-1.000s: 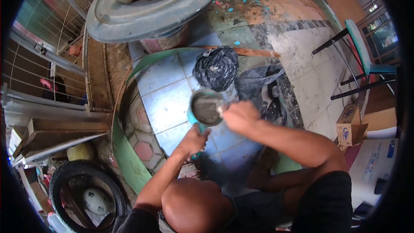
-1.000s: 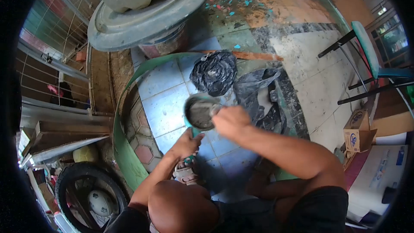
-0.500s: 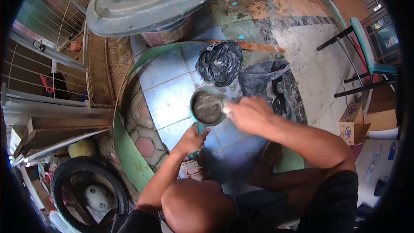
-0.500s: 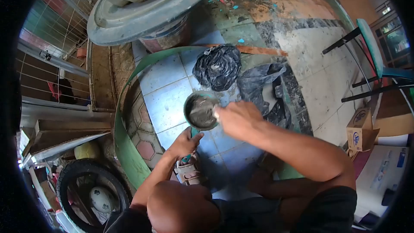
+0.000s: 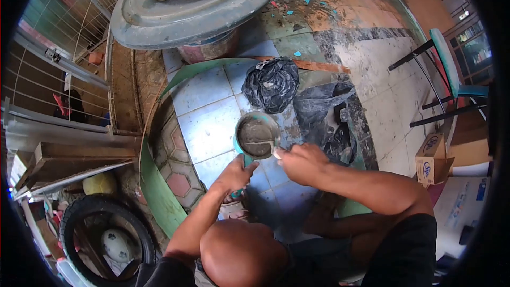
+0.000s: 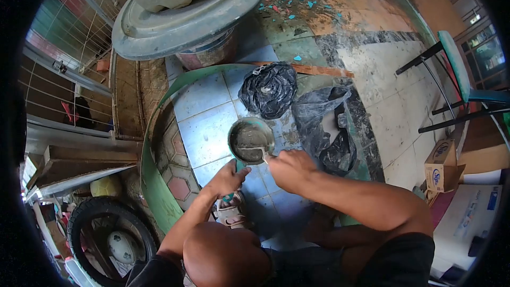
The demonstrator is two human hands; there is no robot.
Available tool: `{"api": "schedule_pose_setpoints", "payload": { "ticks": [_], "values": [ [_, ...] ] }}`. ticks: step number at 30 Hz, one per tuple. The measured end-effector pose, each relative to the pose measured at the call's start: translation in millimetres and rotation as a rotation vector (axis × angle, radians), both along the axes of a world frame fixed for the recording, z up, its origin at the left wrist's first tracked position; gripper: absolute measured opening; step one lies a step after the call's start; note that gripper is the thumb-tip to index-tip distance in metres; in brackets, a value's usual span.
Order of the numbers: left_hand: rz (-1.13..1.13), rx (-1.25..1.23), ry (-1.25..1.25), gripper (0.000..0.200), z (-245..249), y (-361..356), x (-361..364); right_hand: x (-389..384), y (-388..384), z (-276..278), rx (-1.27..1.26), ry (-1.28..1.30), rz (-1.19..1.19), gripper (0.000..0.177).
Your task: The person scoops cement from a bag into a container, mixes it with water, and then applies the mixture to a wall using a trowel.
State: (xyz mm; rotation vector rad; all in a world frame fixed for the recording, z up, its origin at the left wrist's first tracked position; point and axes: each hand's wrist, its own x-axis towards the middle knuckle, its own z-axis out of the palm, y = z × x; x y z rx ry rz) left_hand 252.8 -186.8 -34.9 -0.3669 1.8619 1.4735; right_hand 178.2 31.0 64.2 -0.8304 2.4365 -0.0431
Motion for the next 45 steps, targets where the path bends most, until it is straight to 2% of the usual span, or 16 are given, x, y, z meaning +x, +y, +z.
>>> {"api": "schedule_pose_setpoints", "payload": {
  "ticks": [3, 8, 12, 15, 17, 20, 22, 26, 27, 30, 32, 35, 38, 40, 44, 45],
  "values": [
    [0.005, 0.05, 0.015, 0.04, 10, 0, 3, -37, -13, 70, 0.092, -0.141, -0.078, 0.027],
    [0.054, 0.003, 0.003, 0.036, 16, 12, -7, 2, -6, -19, -0.014, 0.056, -0.088, 0.031],
    [0.074, 0.061, -0.033, 0.036, 1, -1, 5, -25, -7, 51, 0.058, -0.146, -0.064, 0.035],
    [-0.001, -0.098, 0.051, 0.034, 6, 16, 3, -28, -8, 2, 0.124, -0.082, -0.111, 0.032],
    [0.03, 0.0, -0.011, 0.035, 11, 14, -6, -12, -3, -31, 0.043, 0.059, -0.048, 0.028],
    [0.016, 0.003, -0.013, 0.037, 9, 2, -2, 1, -4, 15, -0.055, -0.09, -0.036, 0.029],
    [0.018, -0.014, 0.02, 0.037, 10, 1, 6, -26, -7, 48, 0.048, -0.104, -0.069, 0.03],
    [0.001, -0.119, 0.036, 0.037, 15, 19, -1, -23, -6, -10, 0.089, -0.019, -0.083, 0.033],
    [0.05, -0.03, -0.014, 0.038, 10, 14, -3, -9, -5, -13, 0.026, 0.036, -0.028, 0.031],
    [0.033, 0.013, -0.01, 0.045, 8, 1, 6, -11, -12, 38, 0.022, -0.133, 0.0, 0.03],
    [-0.03, -0.106, 0.076, 0.048, -7, 3, 14, -30, -15, 69, 0.038, -0.096, -0.035, 0.023],
    [-0.142, -0.298, 0.284, 0.049, -21, 17, 18, -23, -6, 29, 0.082, 0.06, 0.011, 0.028],
    [-0.088, -0.205, 0.141, 0.051, -16, 8, 6, -16, -14, 16, 0.089, 0.083, 0.064, 0.03],
    [-0.087, -0.221, 0.17, 0.051, -17, 8, 12, -27, -26, 50, 0.12, 0.025, 0.103, 0.03],
    [-0.132, -0.204, 0.032, 0.05, 18, 14, -10, -45, -20, 35, 0.096, 0.35, 0.361, 0.032],
    [-0.16, -0.248, 0.118, 0.052, 3, 12, -11, -51, -19, 27, 0.102, 0.361, 0.386, 0.033]
  ]
}}
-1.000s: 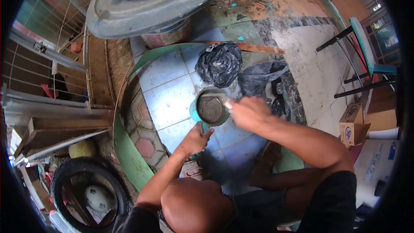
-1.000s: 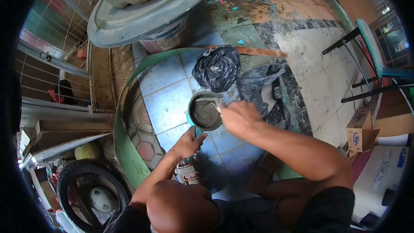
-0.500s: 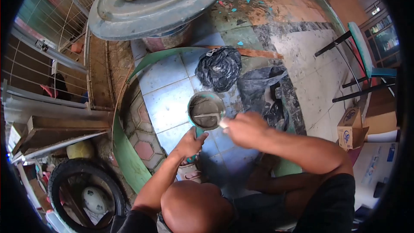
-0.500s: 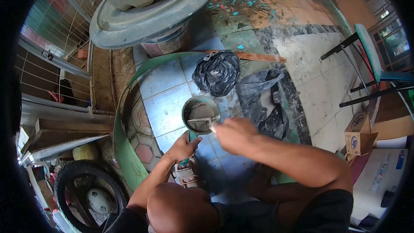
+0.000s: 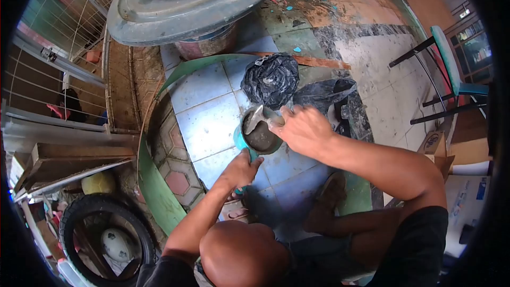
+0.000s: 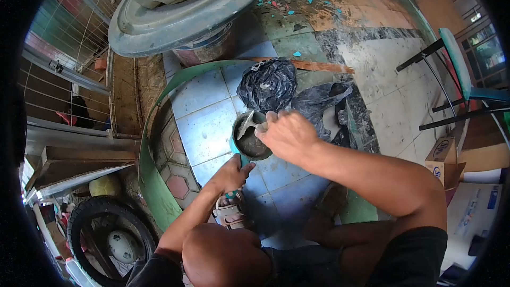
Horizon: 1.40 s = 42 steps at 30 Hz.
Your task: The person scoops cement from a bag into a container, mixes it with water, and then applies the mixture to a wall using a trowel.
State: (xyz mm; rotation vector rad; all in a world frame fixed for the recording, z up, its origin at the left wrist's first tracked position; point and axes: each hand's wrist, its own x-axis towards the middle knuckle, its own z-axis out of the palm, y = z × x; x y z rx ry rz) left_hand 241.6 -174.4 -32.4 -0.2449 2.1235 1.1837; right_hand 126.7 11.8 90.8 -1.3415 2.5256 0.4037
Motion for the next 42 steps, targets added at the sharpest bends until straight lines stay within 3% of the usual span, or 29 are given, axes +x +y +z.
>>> {"api": "schedule_pose_setpoints", "payload": {
  "ticks": [3, 9, 12, 15, 18, 22, 26, 29, 33, 36, 42],
  "values": [
    [-0.046, -0.122, 0.252, 0.052, -10, 1, 6, 0, 2, -13, 0.039, -0.129, -0.126, 0.036],
    [0.022, -0.032, 0.146, 0.049, 0, 2, 10, 12, 18, -4, 0.053, -0.361, -0.386, 0.047],
    [0.08, 0.009, 0.169, 0.048, -5, 7, 17, 16, 23, -13, -0.074, -0.435, -0.518, 0.043],
    [0.077, 0.0, 0.207, 0.047, -7, 7, 18, 3, 28, -23, -0.205, -0.569, -0.478, 0.034],
    [0.062, -0.002, 0.221, 0.048, -8, 9, 19, -4, 22, 1, -0.096, -0.865, -0.833, 0.032],
    [0.006, 0.019, 0.214, 0.052, -14, 12, 26, 5, 35, -3, -0.114, -1.073, -1.043, 0.041],
    [-0.005, 0.037, 0.219, 0.056, -20, 15, 25, 22, 34, 2, 0.03, -0.466, -0.451, 0.035],
    [-0.019, 0.028, 0.182, 0.057, -13, 17, 23, 11, 32, -5, -0.062, 0.141, -0.006, 0.033],
    [-0.044, -0.03, 0.121, 0.058, 1, 15, 5, 5, 14, -10, 0.046, 0.092, 0.025, 0.038],
    [-0.046, -0.036, 0.182, 0.056, -4, 16, 11, 6, -2, -17, 0.189, -0.146, -0.025, 0.031],
    [-0.041, -0.014, 0.277, 0.053, -13, 15, 25, -11, -1, 3, 0.245, -0.479, -0.369, 0.024]
  ]
}}
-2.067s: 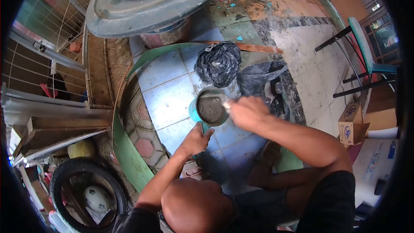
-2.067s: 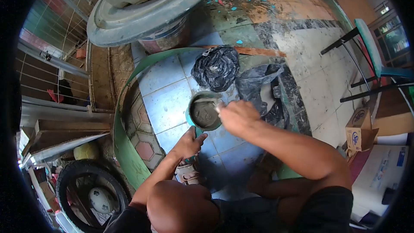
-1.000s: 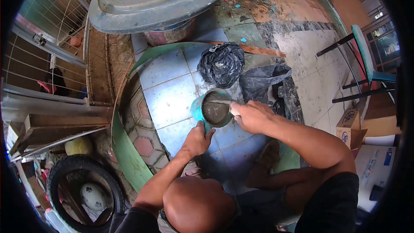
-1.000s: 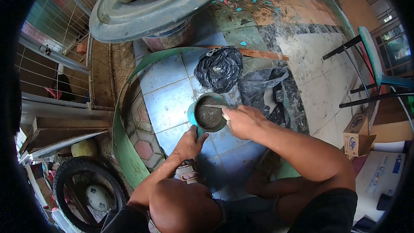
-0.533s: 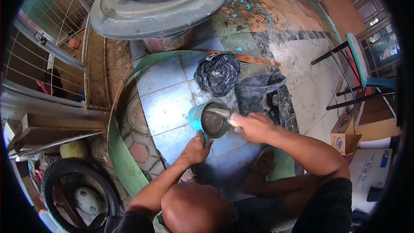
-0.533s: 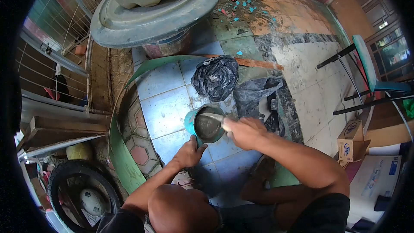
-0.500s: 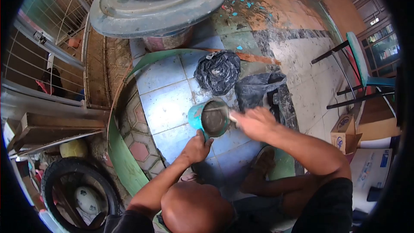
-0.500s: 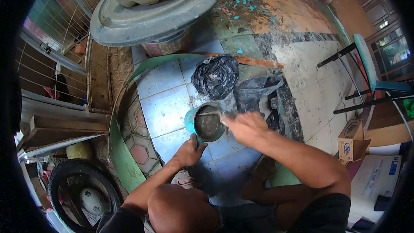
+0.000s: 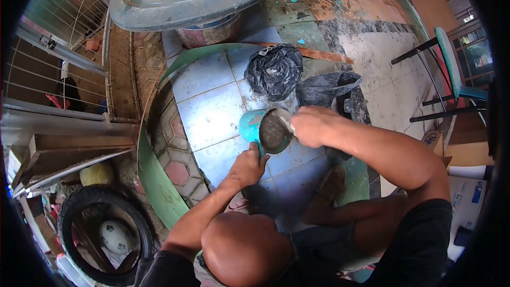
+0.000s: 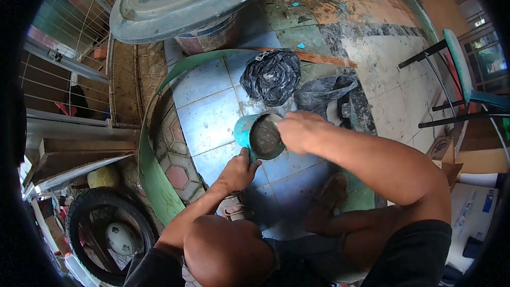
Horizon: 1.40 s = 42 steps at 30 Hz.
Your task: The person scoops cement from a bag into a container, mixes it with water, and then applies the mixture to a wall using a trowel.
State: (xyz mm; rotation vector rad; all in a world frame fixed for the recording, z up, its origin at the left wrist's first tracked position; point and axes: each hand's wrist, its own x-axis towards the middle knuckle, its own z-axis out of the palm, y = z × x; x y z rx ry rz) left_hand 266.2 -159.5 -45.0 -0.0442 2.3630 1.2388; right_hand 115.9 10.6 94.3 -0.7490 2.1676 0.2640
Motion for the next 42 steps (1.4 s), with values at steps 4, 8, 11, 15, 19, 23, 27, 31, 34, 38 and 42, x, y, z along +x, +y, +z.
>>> {"api": "schedule_pose_setpoints", "payload": {
  "ticks": [4, 8, 11, 15, 19, 23, 27, 31, 34, 38, 42],
  "values": [
    [0.003, 0.055, -0.033, 0.052, 0, -4, 6, -16, 17, -4, 0.014, -0.305, -0.178, 0.028],
    [-0.019, 0.091, 0.018, 0.051, -13, -6, 11, -16, 35, -15, -0.016, -0.498, -0.432, 0.036],
    [-0.041, 0.12, -0.009, 0.051, -7, -13, 11, -7, 45, -18, -0.081, -0.594, -0.575, 0.045],
    [-0.078, 0.09, -0.027, 0.055, -19, -19, 17, 8, 62, -33, -0.19, -0.768, -0.825, 0.053],
    [-0.092, 0.097, -0.043, 0.067, -13, -22, 18, 36, 72, -48, -0.339, -0.961, -1.161, 0.053],
    [-0.087, 0.1, -0.11, 0.069, -8, -35, 11, 67, 73, -70, -0.491, -1.122, -1.476, 0.045],
    [-0.111, 0.067, -0.146, 0.07, -6, -42, 6, 84, 52, -63, -0.594, -1.233, -1.747, 0.036],
    [-0.112, 0.056, -0.133, 0.069, -8, -43, 7, 91, 45, -60, -0.692, -1.362, -1.885, 0.035],
    [-0.058, 0.082, -0.07, 0.061, -19, -41, 12, 90, 41, -60, -0.764, -1.443, -1.911, 0.033],
    [-0.019, 0.108, -0.102, 0.044, -14, -46, 9, 85, 46, -67, -0.838, -1.522, -1.927, 0.033],
    [0.034, 0.185, -0.01, 0.043, -38, -49, 14, 74, 48, -54, -0.749, -1.29, -1.811, 0.036]
  ]
}}
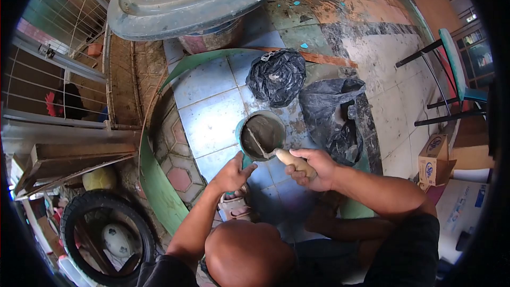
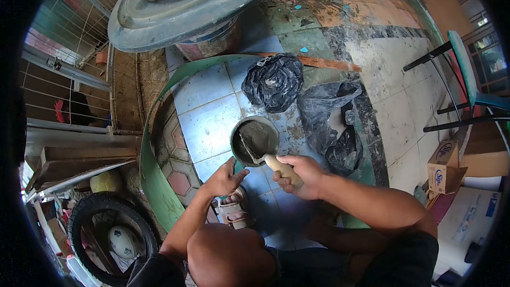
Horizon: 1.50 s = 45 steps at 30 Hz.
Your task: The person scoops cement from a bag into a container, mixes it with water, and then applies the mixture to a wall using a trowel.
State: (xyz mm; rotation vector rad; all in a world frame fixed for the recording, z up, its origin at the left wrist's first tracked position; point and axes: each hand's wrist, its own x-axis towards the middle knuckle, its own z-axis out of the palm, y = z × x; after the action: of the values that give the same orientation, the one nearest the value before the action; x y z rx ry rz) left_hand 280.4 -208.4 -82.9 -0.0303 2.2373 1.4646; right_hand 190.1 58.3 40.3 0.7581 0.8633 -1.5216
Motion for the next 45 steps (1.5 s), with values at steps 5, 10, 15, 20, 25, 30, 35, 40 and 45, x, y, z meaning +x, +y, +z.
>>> {"api": "schedule_pose_setpoints", "payload": {
  "ticks": [5, 10, 15, 20, 25, 30, 35, 40, 45],
  "values": [
    [0.008, -0.012, -0.154, 0.051, 23, -2, -13, -26, -20, 63, 0.366, 0.515, 0.689, 0.04],
    [0.029, 0.023, -0.174, 0.05, 13, 2, -12, -31, -11, 61, 0.789, 1.54, 1.442, 0.041],
    [0.074, 0.054, -0.344, 0.044, 46, 19, -27, -25, -55, 20, 0.907, 1.684, 1.563, 0.031],
    [0.087, 0.045, -0.328, 0.039, 42, 12, -21, -25, -51, 57, 0.769, 1.882, 1.679, 0.025],
    [0.036, -0.033, -0.33, 0.046, 63, 18, -25, -43, -46, 39, 0.864, 1.731, 1.692, 0.025],
    [0.064, 0.089, -0.389, 0.037, 43, 7, -28, -21, -44, 66, 0.781, 1.772, 1.697, 0.024],
    [0.068, 0.119, -0.422, 0.038, 58, 16, -27, -41, -46, 50, 0.993, 1.734, 1.627, 0.024],
    [0.043, 0.054, -0.331, 0.039, 51, 10, -24, -16, -41, 51, 0.766, 1.719, 1.624, 0.028],
    [-0.107, -0.046, -0.153, 0.036, 25, 8, -23, -22, -32, 71, 0.857, 1.869, 1.564, 0.031]
  ]
}}
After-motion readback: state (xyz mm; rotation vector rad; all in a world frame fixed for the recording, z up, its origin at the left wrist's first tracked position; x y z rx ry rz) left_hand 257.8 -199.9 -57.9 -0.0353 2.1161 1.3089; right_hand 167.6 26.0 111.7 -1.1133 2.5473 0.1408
